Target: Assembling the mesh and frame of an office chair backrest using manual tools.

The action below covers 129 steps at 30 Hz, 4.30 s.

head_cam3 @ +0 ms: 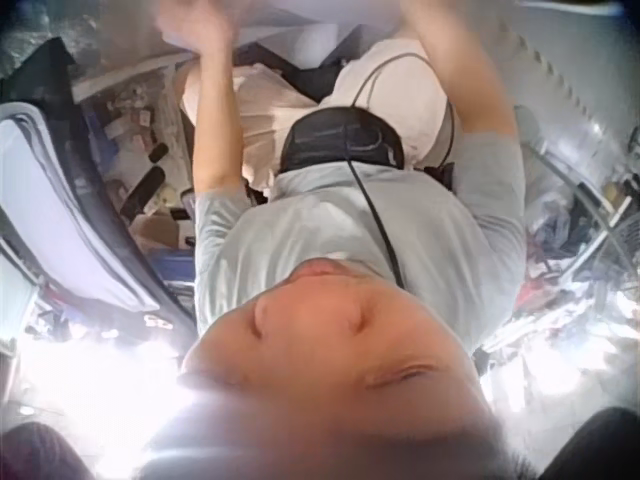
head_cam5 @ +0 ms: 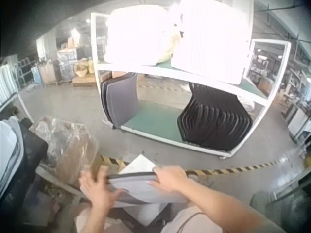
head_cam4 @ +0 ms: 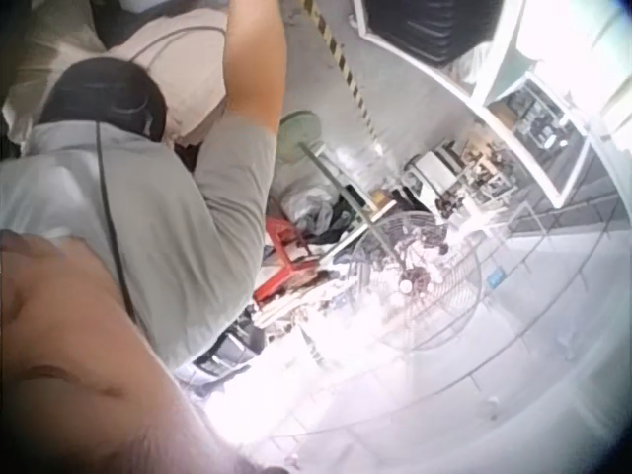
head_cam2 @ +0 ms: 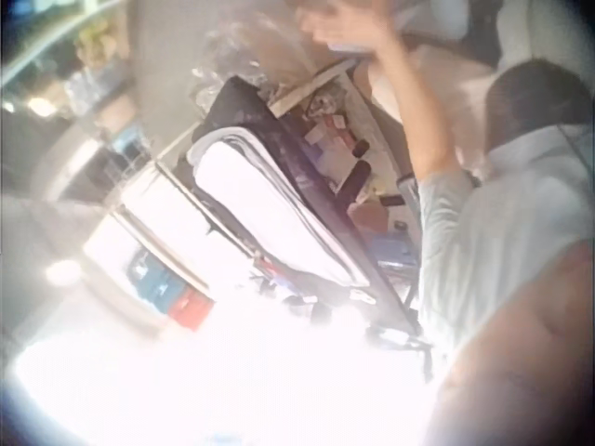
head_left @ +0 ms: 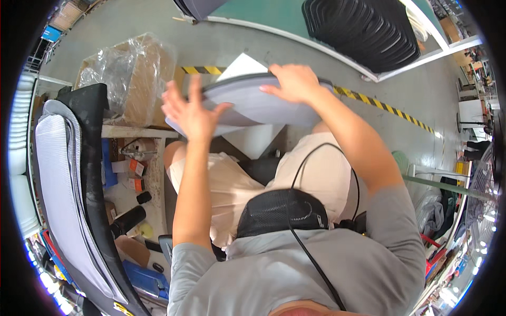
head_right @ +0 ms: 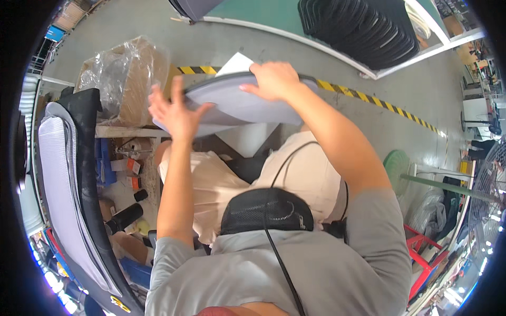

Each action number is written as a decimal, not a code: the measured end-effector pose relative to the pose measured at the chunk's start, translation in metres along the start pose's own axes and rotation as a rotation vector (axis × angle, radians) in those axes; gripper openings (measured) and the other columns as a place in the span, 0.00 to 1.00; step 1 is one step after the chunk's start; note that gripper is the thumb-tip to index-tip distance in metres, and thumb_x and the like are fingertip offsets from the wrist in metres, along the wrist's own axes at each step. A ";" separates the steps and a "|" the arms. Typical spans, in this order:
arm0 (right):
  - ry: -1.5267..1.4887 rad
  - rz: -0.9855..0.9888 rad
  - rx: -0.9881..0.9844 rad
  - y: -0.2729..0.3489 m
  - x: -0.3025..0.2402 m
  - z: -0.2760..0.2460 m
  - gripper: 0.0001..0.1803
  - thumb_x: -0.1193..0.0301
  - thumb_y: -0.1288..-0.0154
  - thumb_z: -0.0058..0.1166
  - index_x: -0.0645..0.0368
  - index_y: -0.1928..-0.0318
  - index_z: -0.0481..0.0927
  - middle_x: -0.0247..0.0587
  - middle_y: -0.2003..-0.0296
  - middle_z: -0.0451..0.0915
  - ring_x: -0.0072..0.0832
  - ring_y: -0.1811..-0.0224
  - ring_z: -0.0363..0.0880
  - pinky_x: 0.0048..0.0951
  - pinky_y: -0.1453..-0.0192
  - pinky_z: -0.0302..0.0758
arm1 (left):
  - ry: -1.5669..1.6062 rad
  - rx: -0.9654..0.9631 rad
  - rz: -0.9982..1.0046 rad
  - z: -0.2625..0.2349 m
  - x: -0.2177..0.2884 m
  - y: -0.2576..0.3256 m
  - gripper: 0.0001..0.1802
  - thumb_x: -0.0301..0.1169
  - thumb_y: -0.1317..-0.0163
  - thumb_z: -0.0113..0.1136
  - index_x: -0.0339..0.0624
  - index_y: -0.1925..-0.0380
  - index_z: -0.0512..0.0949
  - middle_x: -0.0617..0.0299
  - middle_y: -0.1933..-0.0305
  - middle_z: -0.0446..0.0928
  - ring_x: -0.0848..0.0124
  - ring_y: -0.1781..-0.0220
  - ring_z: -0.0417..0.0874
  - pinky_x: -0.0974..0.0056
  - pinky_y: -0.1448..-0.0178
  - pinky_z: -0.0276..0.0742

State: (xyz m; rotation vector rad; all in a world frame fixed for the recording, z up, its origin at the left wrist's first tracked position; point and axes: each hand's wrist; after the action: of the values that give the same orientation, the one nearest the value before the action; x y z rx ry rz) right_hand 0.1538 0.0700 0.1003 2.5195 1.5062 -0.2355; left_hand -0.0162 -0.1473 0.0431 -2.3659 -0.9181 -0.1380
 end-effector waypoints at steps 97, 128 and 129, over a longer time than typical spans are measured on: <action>-1.204 0.804 0.432 -0.207 0.021 -0.124 0.31 0.81 0.49 0.55 0.63 0.40 0.72 0.41 0.50 0.78 0.33 0.47 0.76 0.35 0.41 0.74 | 1.912 -0.437 -2.067 -0.037 -0.020 -0.134 0.21 0.29 0.42 0.57 0.37 0.47 0.74 0.54 0.52 0.81 0.58 0.51 0.84 0.53 0.44 0.84; -1.688 0.689 0.349 -0.565 0.183 -0.129 0.29 0.52 0.22 0.46 0.57 0.31 0.73 0.43 0.33 0.75 0.42 0.31 0.73 0.51 0.28 0.72 | 1.934 -0.275 -1.801 0.274 0.027 -0.526 0.09 0.27 0.39 0.58 0.37 0.60 0.76 0.60 0.67 0.81 0.67 0.74 0.86 0.62 0.77 0.81; -1.672 0.633 0.358 -0.576 0.187 -0.125 0.31 0.49 0.21 0.44 0.56 0.29 0.72 0.44 0.32 0.74 0.41 0.29 0.70 0.52 0.26 0.70 | 1.935 -0.271 -1.809 0.279 0.024 -0.536 0.09 0.27 0.39 0.58 0.37 0.60 0.76 0.60 0.67 0.81 0.67 0.74 0.86 0.62 0.77 0.81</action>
State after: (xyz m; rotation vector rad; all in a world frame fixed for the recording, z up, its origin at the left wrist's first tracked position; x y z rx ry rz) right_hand -0.2626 0.5269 0.1275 1.6268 -0.0144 -1.8882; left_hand -0.3744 0.3381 0.0842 0.0681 -1.2776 -2.4414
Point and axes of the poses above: each hand's wrist, its own y-axis away from the middle knuckle, its own z-axis out of the palm, x = y × z
